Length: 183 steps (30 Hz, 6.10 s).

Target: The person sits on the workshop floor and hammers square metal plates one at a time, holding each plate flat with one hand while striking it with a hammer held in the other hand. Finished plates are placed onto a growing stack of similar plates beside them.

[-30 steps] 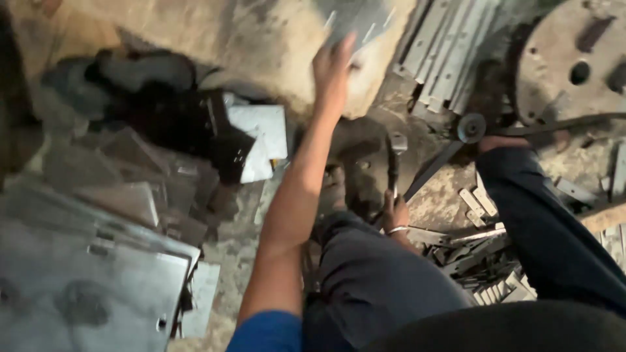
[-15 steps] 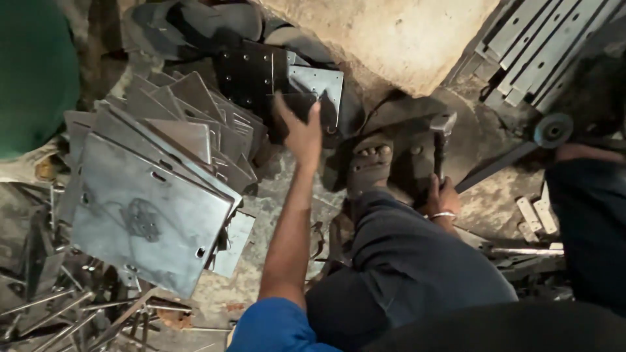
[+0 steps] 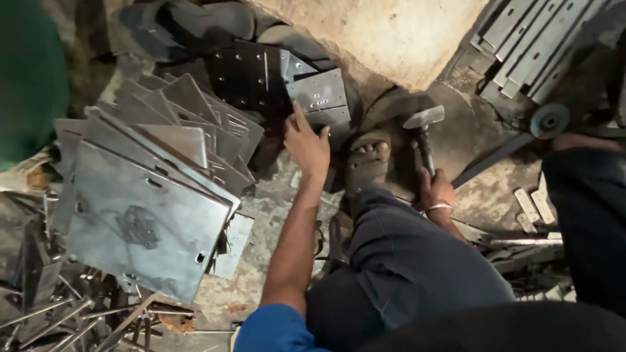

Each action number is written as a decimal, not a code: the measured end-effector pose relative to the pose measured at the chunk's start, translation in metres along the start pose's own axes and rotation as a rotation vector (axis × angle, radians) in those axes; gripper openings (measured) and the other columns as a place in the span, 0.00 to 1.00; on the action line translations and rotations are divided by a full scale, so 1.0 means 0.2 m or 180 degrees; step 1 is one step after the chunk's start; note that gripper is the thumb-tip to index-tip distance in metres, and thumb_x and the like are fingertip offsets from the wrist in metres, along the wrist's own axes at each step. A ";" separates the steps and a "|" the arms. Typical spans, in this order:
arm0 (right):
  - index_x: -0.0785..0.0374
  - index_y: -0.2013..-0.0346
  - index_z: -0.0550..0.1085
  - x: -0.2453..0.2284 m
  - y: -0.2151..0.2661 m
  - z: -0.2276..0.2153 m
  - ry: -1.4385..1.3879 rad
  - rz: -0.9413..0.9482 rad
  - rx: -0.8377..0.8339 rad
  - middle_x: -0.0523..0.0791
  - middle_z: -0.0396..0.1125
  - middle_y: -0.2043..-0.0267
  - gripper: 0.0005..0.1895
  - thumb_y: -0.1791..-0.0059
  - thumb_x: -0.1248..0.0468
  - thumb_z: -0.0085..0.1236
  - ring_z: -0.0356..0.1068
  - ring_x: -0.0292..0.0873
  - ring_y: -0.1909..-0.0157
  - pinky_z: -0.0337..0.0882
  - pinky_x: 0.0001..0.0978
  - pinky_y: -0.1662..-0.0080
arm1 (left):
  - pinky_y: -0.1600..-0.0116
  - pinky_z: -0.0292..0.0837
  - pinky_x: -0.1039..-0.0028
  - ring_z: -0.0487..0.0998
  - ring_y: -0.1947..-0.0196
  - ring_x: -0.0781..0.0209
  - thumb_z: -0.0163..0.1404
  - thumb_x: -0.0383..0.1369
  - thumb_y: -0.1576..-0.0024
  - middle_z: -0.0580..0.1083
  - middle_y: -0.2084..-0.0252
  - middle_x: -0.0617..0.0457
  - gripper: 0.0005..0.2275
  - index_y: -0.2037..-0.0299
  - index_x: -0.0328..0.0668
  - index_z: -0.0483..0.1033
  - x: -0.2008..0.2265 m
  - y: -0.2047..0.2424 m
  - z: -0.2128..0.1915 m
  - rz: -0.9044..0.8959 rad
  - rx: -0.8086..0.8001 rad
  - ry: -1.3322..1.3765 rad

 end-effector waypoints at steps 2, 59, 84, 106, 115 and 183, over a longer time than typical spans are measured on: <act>0.62 0.55 0.71 0.00 0.00 0.02 0.0168 -0.0069 0.0052 0.62 0.72 0.63 0.31 0.43 0.35 0.44 0.71 0.70 0.57 0.68 0.63 0.58 | 0.42 0.70 0.52 0.72 0.43 0.35 0.70 0.36 0.56 0.69 0.40 0.37 0.48 0.26 0.41 0.53 -0.02 0.03 -0.01 0.0181 0.0133 -0.0059; 0.63 0.66 0.66 -0.78 0.24 -0.60 -0.4056 -0.1412 -0.0543 0.44 0.61 0.77 0.22 0.41 0.47 0.50 0.60 0.40 0.80 0.62 0.31 0.76 | 0.45 0.73 0.68 0.77 0.51 0.59 0.53 0.40 0.36 0.78 0.48 0.45 0.20 0.45 0.25 0.73 0.31 -0.30 0.63 -0.0569 0.0489 0.4021; 0.61 0.70 0.66 -0.90 0.00 -0.59 -0.2912 -0.0478 -0.0538 0.39 0.59 0.81 0.25 0.44 0.42 0.47 0.57 0.33 0.83 0.57 0.29 0.80 | 0.48 0.74 0.69 0.77 0.54 0.60 0.57 0.42 0.36 0.78 0.51 0.48 0.21 0.47 0.24 0.78 0.20 -0.29 0.64 -0.0877 -0.0058 0.4597; 0.71 0.51 0.76 0.41 -0.23 0.29 -0.1432 -0.0379 0.0371 0.56 0.70 0.65 0.37 0.43 0.36 0.42 0.72 0.52 0.66 0.71 0.48 0.62 | 0.40 0.76 0.61 0.75 0.41 0.61 0.54 0.36 0.38 0.73 0.42 0.52 0.20 0.38 0.41 0.66 0.92 -0.48 0.24 -0.0080 0.0126 0.4507; 0.72 0.59 0.75 0.29 -0.13 0.19 -0.2048 0.0094 0.0266 0.49 0.70 0.72 0.37 0.43 0.35 0.46 0.69 0.45 0.72 0.68 0.41 0.68 | 0.28 0.60 0.55 0.67 0.33 0.36 0.60 0.40 0.41 0.66 0.32 0.31 0.37 0.26 0.31 0.55 0.16 -0.12 -0.02 -0.0604 0.0914 0.2061; 0.68 0.58 0.75 0.10 -0.01 0.02 -0.1671 0.0213 0.0245 0.48 0.70 0.74 0.34 0.45 0.36 0.44 0.72 0.45 0.70 0.69 0.41 0.64 | 0.50 0.80 0.65 0.77 0.66 0.66 0.49 0.31 0.38 0.74 0.65 0.56 0.09 0.49 0.50 0.72 0.71 0.10 0.66 -0.2015 -0.1317 0.6231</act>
Point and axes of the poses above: each hand's wrist, its own y-axis away from the middle knuckle, its own z-axis out of the palm, x = y × z, the point moved 9 cm from there along -y, towards the middle knuckle
